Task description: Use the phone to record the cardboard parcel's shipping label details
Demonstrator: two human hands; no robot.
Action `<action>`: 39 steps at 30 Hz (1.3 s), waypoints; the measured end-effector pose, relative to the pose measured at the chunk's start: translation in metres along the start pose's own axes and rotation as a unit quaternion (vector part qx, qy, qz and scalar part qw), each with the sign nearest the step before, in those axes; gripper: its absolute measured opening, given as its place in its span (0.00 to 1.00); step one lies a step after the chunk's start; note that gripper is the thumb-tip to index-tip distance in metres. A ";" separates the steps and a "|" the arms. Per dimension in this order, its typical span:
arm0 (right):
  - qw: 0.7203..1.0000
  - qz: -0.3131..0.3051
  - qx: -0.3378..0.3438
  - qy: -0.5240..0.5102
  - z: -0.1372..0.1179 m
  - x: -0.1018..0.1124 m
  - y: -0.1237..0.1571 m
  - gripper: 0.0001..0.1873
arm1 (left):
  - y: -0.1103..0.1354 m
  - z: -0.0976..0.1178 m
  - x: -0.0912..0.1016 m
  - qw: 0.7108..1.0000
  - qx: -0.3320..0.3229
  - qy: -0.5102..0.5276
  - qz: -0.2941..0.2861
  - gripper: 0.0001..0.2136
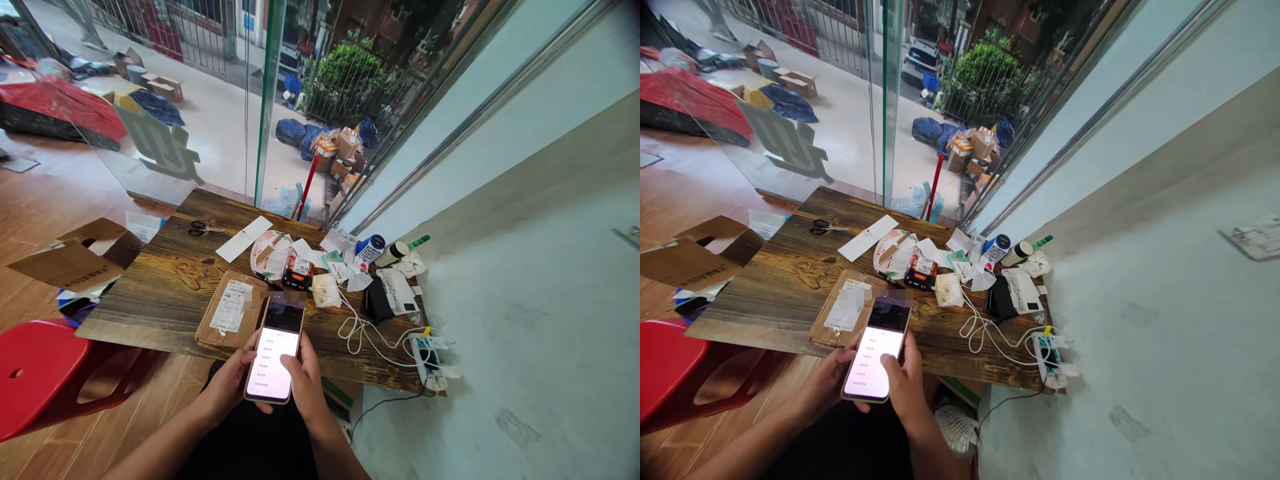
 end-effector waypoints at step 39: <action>0.999 -0.034 0.001 -0.003 0.006 -0.009 0.005 0.21 | 0.005 -0.003 0.002 1.000 -0.013 -0.001 0.001 0.28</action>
Point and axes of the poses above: each hand's wrist, its own y-axis away from the middle knuckle, its own x-axis out of the back of the hand, z = x × y, the point moved 8 cm from there along -y, towards the middle knuckle, and after that the axes turned 9 degrees about y, right-handed, at the moved point
